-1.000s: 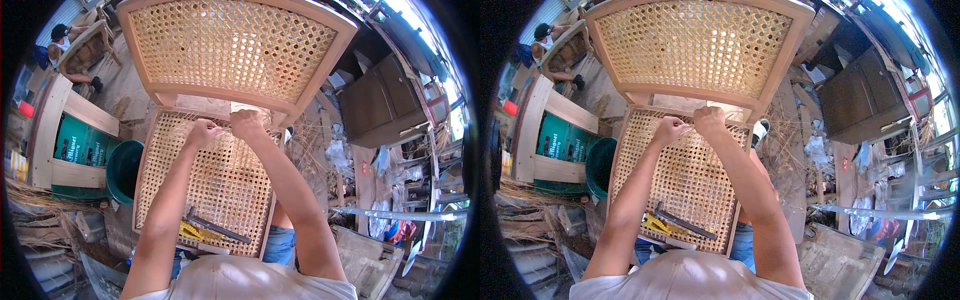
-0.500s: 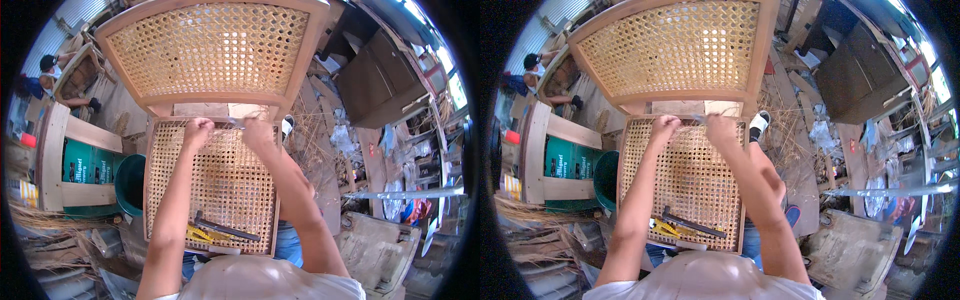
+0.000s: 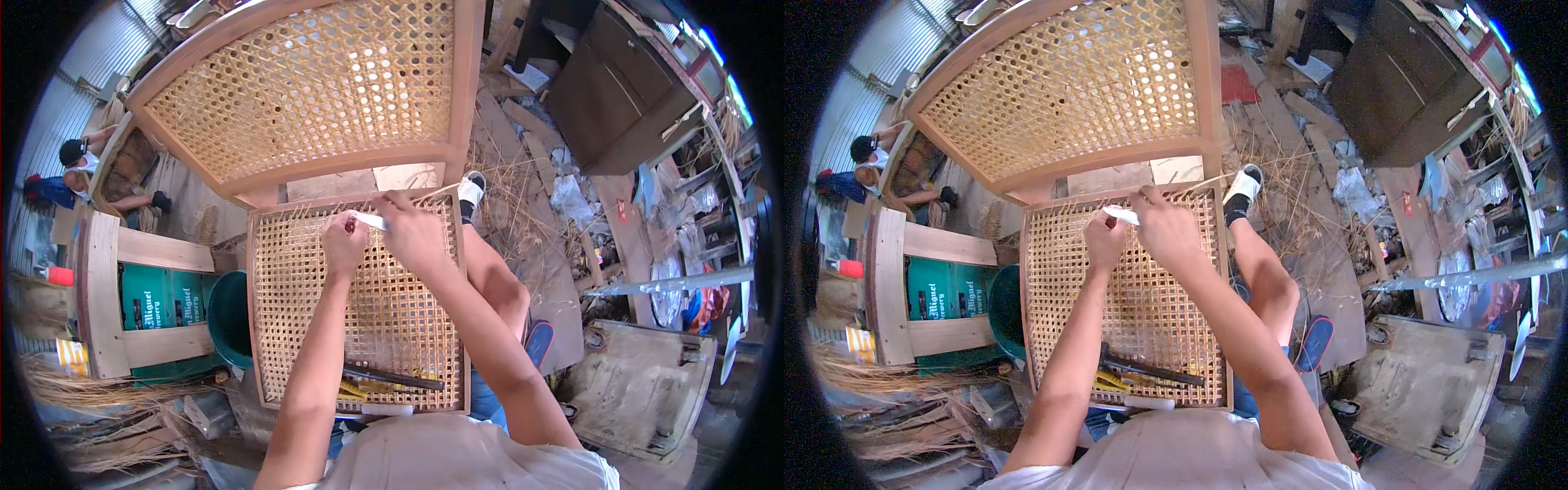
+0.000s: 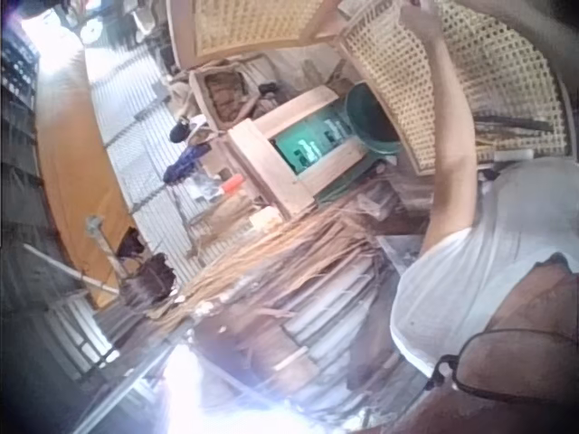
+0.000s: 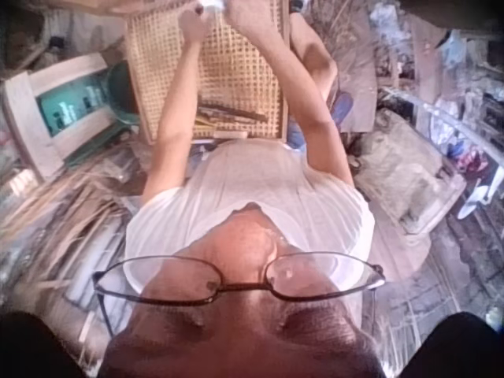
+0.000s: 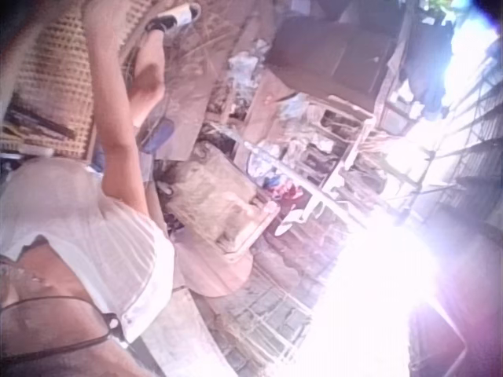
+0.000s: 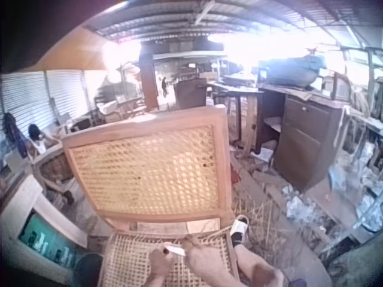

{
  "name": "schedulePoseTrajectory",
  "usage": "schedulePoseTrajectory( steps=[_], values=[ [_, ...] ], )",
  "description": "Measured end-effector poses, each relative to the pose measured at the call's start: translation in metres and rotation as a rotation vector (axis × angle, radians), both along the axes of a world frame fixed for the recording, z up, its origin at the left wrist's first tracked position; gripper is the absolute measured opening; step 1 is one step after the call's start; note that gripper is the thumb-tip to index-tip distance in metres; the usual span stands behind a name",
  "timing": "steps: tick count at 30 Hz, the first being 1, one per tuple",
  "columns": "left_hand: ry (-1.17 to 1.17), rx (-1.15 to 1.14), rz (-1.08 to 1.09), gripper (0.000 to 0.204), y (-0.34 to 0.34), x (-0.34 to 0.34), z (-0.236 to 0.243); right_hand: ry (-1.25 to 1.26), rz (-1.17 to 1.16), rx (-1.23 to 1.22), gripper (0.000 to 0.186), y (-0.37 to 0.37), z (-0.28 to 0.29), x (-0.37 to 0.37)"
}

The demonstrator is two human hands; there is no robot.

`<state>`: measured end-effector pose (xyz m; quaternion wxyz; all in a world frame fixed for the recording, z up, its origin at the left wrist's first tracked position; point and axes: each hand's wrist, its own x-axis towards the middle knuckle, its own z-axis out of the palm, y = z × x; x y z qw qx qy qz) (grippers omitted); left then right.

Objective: Repairing the woven cane seat of a wooden chair using a craft knife and pliers.

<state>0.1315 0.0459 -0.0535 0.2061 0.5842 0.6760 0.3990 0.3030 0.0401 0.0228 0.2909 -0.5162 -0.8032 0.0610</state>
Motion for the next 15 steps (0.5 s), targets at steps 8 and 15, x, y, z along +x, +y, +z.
schedulePoseTrajectory(
  steps=[8, 15],
  values=[
    [0.194, 0.149, 0.017, 0.019, -0.012, -0.002, -0.013, -0.329, 0.048, -0.265, 0.016, 0.06, -0.029, -0.012],
    [0.283, 0.188, 0.049, 0.013, -0.014, 0.002, -0.018, -0.357, 0.022, -0.247, 0.014, 0.062, -0.023, -0.003]
  ],
)
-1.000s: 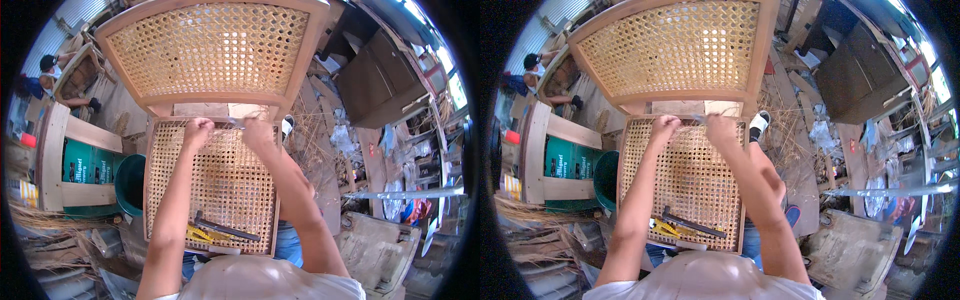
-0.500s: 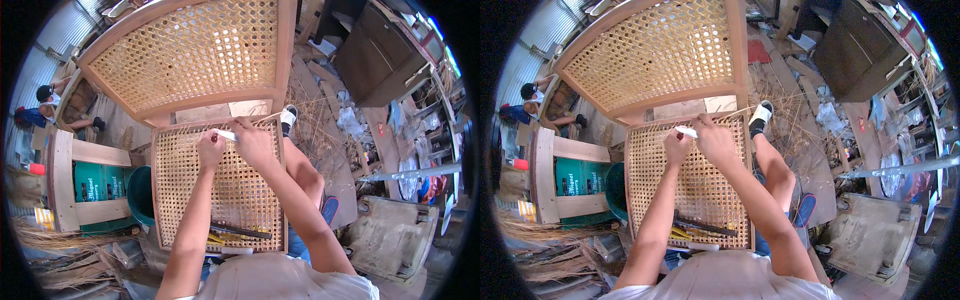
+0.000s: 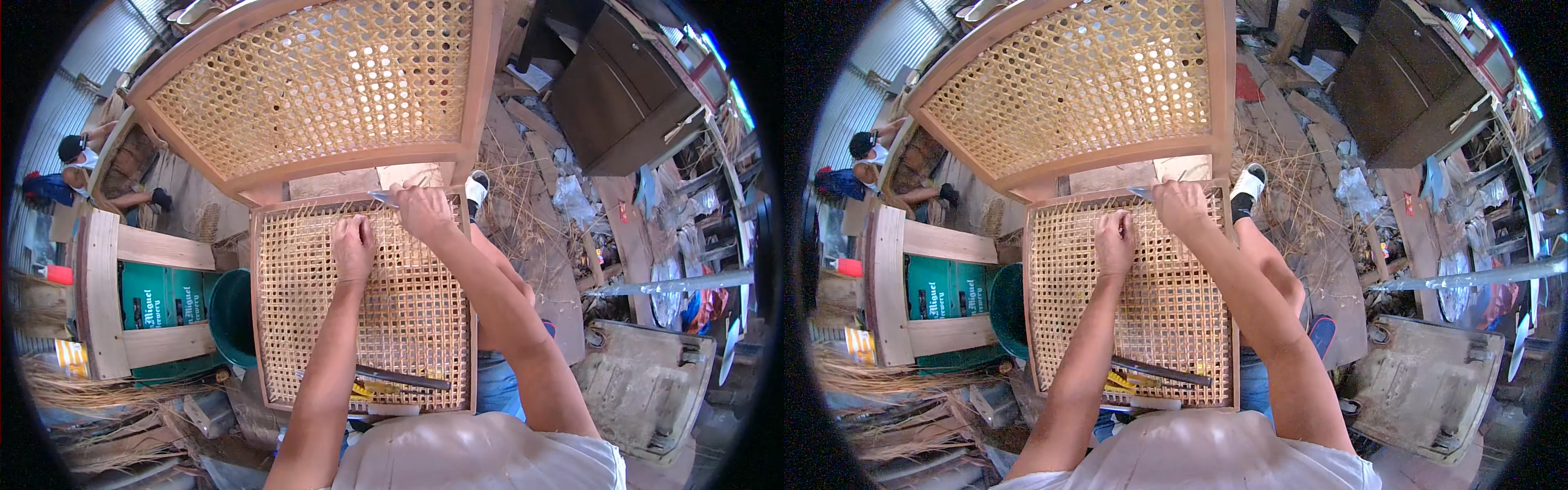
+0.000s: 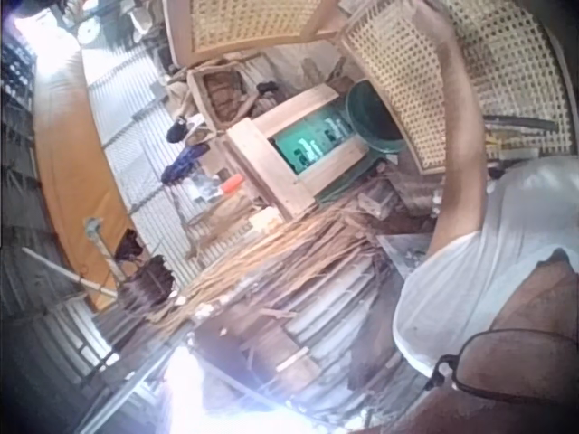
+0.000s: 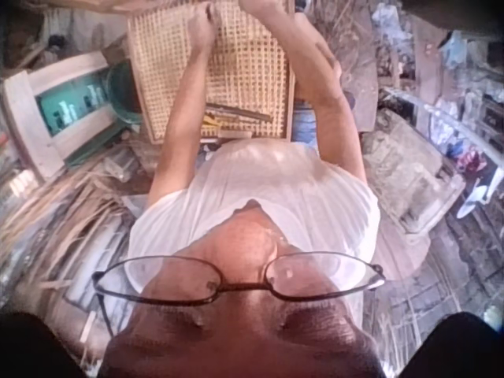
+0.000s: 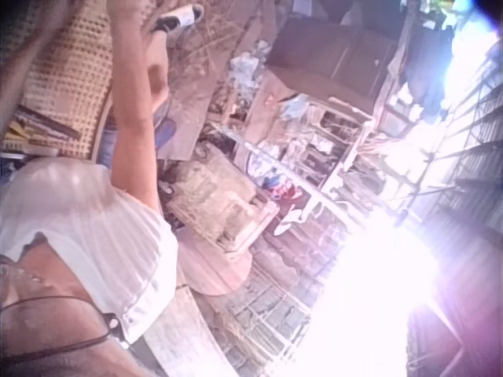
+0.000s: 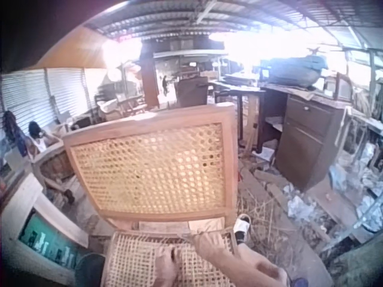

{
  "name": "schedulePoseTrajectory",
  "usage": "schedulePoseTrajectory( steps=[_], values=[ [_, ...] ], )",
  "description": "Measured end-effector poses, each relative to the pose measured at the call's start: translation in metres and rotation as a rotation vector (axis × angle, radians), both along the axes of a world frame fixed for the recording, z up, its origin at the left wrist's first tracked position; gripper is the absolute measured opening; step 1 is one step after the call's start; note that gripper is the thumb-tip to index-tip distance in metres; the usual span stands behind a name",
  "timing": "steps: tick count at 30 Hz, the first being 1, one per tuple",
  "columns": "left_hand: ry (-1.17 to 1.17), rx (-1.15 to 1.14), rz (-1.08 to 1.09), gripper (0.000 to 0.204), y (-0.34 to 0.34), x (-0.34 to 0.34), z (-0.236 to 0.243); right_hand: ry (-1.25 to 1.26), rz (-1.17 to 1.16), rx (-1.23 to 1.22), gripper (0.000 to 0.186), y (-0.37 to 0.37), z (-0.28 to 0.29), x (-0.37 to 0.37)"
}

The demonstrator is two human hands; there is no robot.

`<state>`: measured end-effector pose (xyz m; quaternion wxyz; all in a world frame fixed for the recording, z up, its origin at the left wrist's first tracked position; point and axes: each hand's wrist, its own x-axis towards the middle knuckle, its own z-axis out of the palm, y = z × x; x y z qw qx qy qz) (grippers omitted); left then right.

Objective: Repairing the woven cane seat of a wooden chair using a craft knife and pliers.

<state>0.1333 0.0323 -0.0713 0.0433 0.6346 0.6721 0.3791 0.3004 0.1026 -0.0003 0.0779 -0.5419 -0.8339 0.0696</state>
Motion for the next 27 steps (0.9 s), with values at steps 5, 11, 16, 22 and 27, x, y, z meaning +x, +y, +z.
schedulePoseTrajectory(
  steps=[5, 11, 16, 22, 27],
  values=[
    [-0.005, 0.062, -0.039, 0.014, 0.005, 0.005, -0.006, -0.033, 0.032, 0.031, 0.012, 0.014, -0.007, -0.002],
    [0.022, 0.083, -0.029, 0.014, 0.0, -0.006, -0.009, -0.157, 0.128, 0.036, 0.019, 0.029, 0.009, -0.002],
    [-0.008, 0.136, -0.076, 0.013, 0.001, 0.01, 0.006, -0.071, 0.089, 0.127, 0.003, 0.036, -0.009, 0.021],
    [-0.029, 0.022, -0.1, 0.013, 0.006, 0.007, 0.021, -0.134, 0.105, 0.387, 0.008, 0.003, 0.046, 0.03],
    [-0.588, -0.047, -0.317, 0.026, 0.029, 0.008, 0.068, -0.005, 0.322, 0.564, 0.01, -0.028, 0.121, 0.022]
  ],
)
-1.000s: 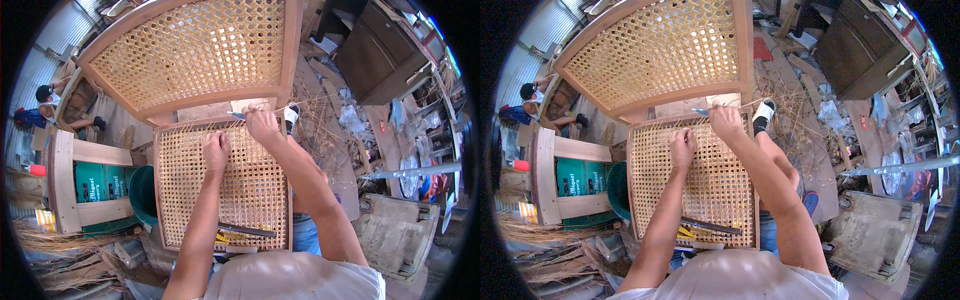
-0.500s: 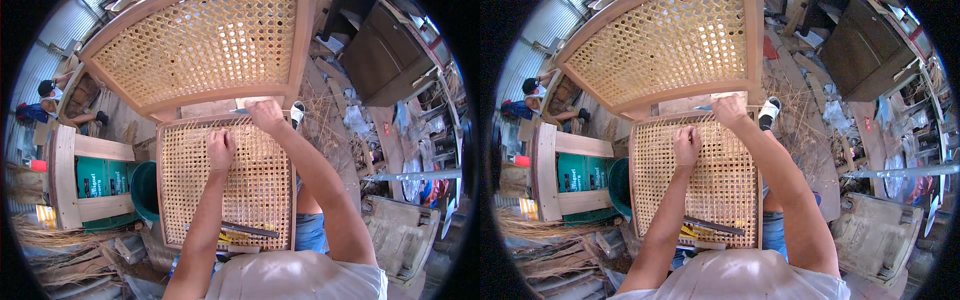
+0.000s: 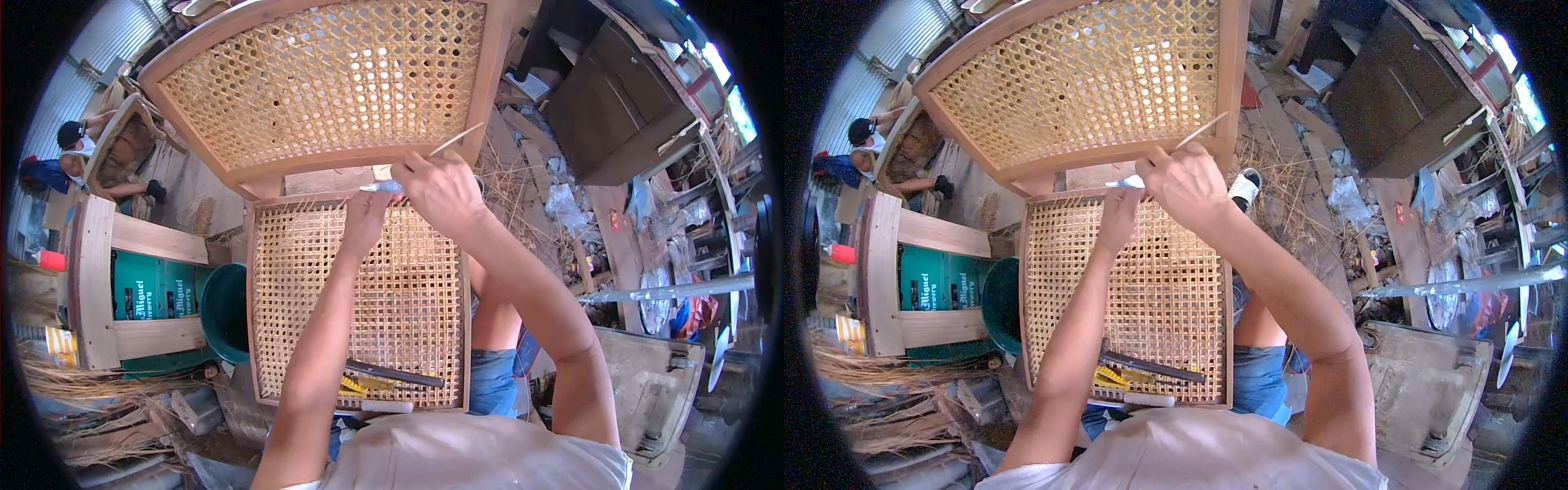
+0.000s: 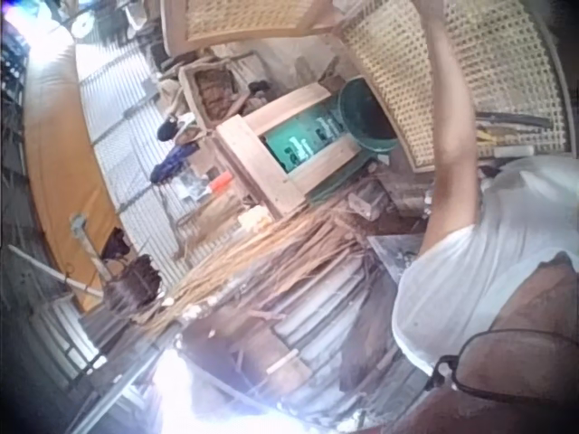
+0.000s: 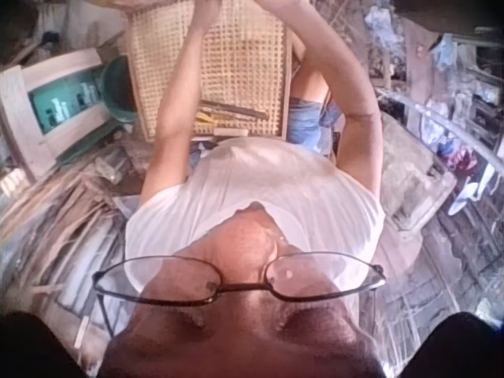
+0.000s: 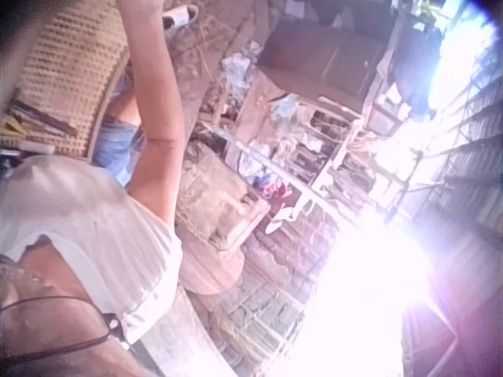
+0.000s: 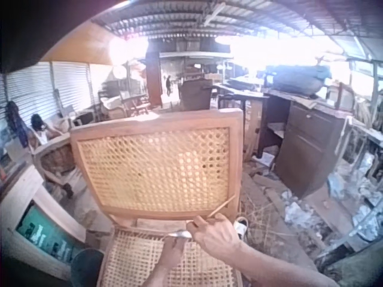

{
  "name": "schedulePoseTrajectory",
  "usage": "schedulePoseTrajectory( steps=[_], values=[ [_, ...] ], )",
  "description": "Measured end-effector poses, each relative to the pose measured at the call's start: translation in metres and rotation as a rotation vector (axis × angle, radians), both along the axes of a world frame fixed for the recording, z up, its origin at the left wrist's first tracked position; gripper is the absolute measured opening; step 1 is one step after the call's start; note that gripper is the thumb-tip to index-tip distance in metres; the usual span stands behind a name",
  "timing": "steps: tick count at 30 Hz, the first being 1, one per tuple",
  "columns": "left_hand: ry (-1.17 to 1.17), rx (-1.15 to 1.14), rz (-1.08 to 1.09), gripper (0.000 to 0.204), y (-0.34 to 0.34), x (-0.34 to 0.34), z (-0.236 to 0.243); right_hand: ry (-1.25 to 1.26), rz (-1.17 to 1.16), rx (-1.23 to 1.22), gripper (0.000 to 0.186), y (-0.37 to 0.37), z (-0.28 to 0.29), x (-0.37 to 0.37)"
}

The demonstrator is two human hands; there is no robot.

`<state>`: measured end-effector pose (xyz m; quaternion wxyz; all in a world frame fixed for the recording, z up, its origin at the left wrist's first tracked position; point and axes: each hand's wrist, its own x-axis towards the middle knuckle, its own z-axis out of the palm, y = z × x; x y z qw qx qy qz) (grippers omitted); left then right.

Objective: Repairing the woven cane seat of a wooden chair using a craft knife and pliers.

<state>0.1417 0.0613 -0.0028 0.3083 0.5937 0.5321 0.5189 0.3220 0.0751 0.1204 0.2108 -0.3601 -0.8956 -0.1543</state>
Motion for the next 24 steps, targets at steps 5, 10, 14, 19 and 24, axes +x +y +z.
schedulePoseTrajectory(
  steps=[5, 10, 14, 19, 24],
  values=[
    [-0.39, -0.022, 0.085, 0.027, 0.005, -0.03, 0.058, 0.287, -0.185, -0.188, 0.022, 0.002, 0.014, 0.024],
    [0.015, -0.095, 0.059, 0.028, -0.003, -0.088, 0.009, -0.048, -0.316, -0.726, 0.025, 0.013, -0.051, -0.001],
    [0.171, -0.225, 0.082, 0.029, -0.001, -0.082, -0.019, -0.335, -0.247, -0.663, 0.027, 0.04, -0.064, -0.013],
    [0.204, -0.382, 0.114, 0.031, 0.001, -0.089, -0.032, -0.516, -0.189, -0.726, 0.031, 0.043, -0.044, -0.052],
    [0.335, -0.396, 0.161, 0.03, 0.015, -0.063, -0.017, -0.487, -0.188, -0.64, 0.031, 0.06, -0.071, -0.057]
  ],
)
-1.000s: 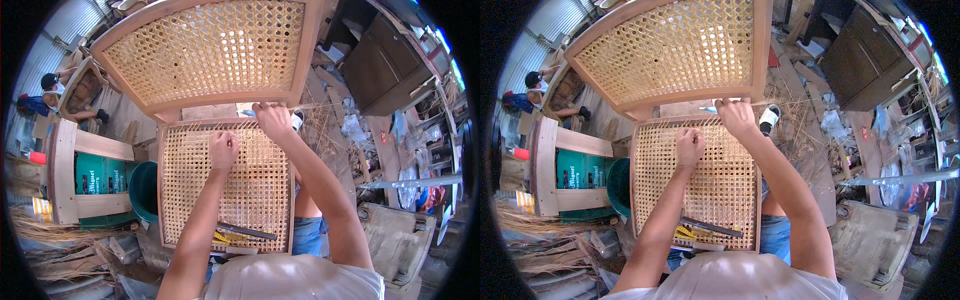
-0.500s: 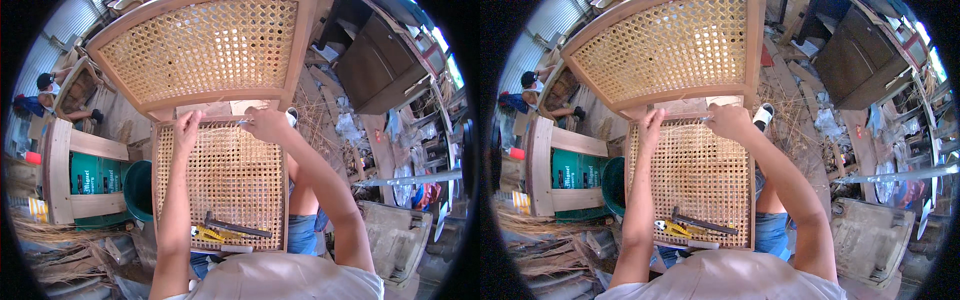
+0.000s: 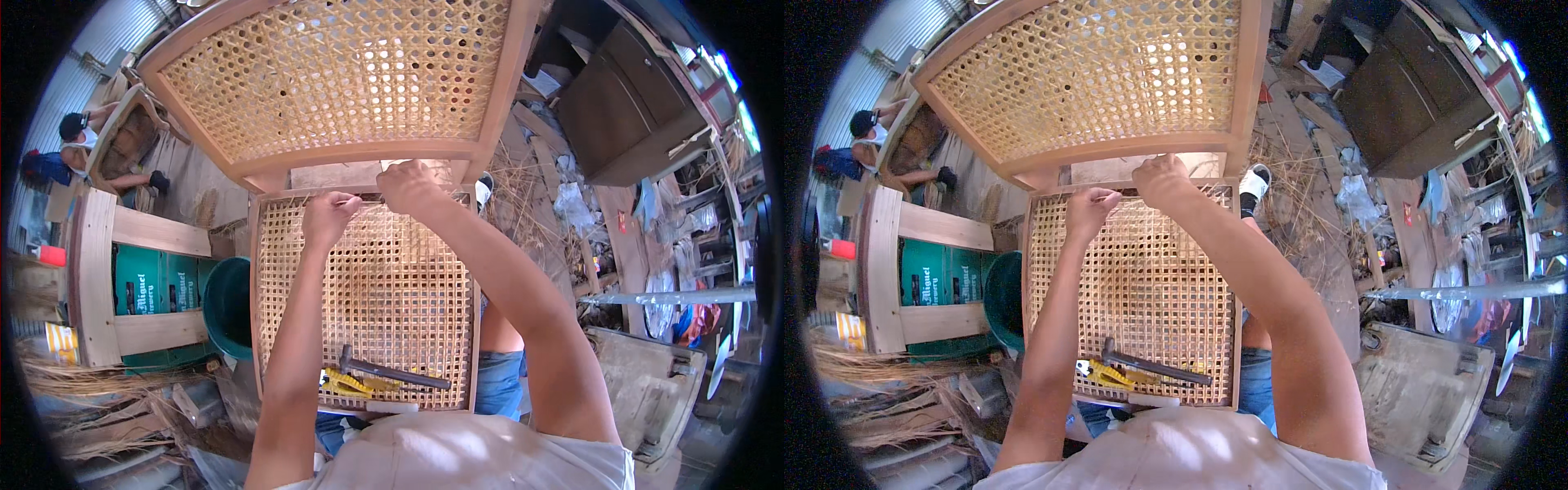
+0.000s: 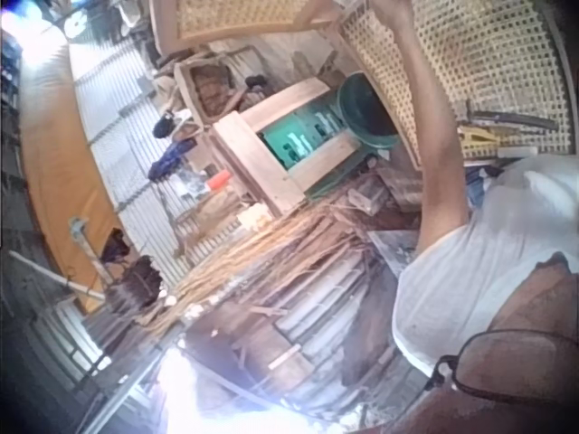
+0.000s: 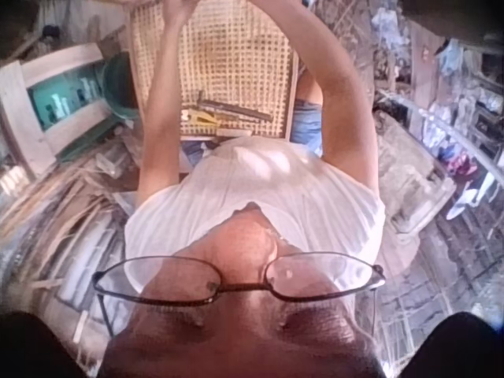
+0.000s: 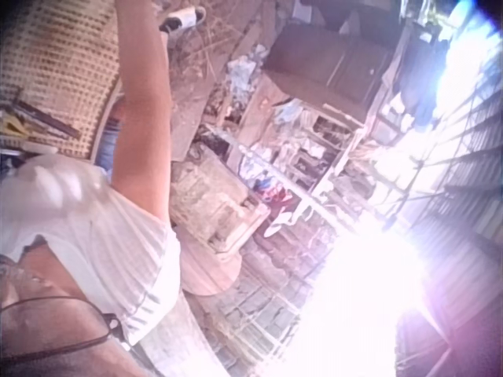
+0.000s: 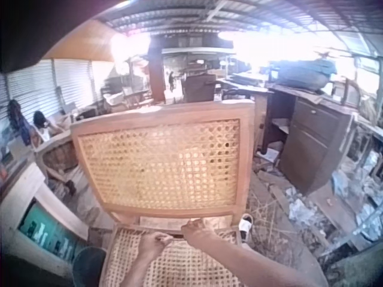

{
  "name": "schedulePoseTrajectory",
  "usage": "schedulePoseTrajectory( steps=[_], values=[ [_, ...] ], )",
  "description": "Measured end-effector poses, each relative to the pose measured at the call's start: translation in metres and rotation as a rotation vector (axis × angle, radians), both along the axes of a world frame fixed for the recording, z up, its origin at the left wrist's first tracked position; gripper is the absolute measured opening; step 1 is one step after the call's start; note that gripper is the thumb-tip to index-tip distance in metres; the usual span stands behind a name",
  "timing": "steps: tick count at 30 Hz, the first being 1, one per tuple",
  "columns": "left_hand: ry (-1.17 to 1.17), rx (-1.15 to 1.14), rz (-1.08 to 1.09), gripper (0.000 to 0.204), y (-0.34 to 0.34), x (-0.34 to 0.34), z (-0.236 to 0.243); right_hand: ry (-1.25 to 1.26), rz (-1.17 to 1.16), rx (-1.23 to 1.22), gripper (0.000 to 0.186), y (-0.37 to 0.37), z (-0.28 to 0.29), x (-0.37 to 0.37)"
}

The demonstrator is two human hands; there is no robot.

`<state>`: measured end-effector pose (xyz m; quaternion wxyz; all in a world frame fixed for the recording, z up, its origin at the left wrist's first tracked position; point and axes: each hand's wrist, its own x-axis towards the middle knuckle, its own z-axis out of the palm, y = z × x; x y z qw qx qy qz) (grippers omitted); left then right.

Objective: Repairing the woven cane seat of a wooden chair using a craft knife and pliers.

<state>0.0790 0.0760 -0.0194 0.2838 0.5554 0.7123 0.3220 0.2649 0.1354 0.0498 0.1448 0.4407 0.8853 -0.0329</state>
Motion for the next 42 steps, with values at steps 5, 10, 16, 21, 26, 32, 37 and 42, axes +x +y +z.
schedulePoseTrajectory(
  steps=[5, 10, 16, 21, 26, 32, 37, 42],
  values=[
    [0.223, -0.071, -0.007, 0.029, -0.004, 0.01, 0.018, 0.048, -0.125, -0.198, 0.041, 0.0, 0.018, -0.005],
    [0.029, -0.073, -0.067, 0.026, -0.002, -0.011, -0.009, 0.035, -0.158, -0.182, 0.043, 0.006, 0.019, -0.007],
    [-0.111, -0.019, -0.122, 0.023, 0.01, 0.017, -0.021, 0.071, -0.237, -0.23, 0.042, 0.013, 0.012, 0.003],
    [0.065, 0.114, -0.076, 0.028, 0.013, 0.02, -0.025, 0.054, -0.241, -0.165, 0.034, -0.009, 0.012, 0.009],
    [0.011, -0.054, -0.078, 0.032, 0.013, 0.018, -0.027, 0.411, -0.368, -0.075, 0.026, -0.081, -0.022, 0.069],
    [0.015, -0.27, -0.043, 0.052, 0.016, 0.039, 0.013, 0.568, -0.395, 0.02, 0.026, -0.139, -0.058, 0.072],
    [0.012, -0.315, -0.077, 0.046, 0.01, 0.043, 0.013, 0.668, -0.434, 0.128, 0.022, -0.059, -0.055, 0.039],
    [0.021, -0.246, -0.048, 0.038, 0.011, 0.037, -0.004, 0.519, -0.27, 0.201, 0.02, -0.032, -0.061, 0.031]
  ],
)
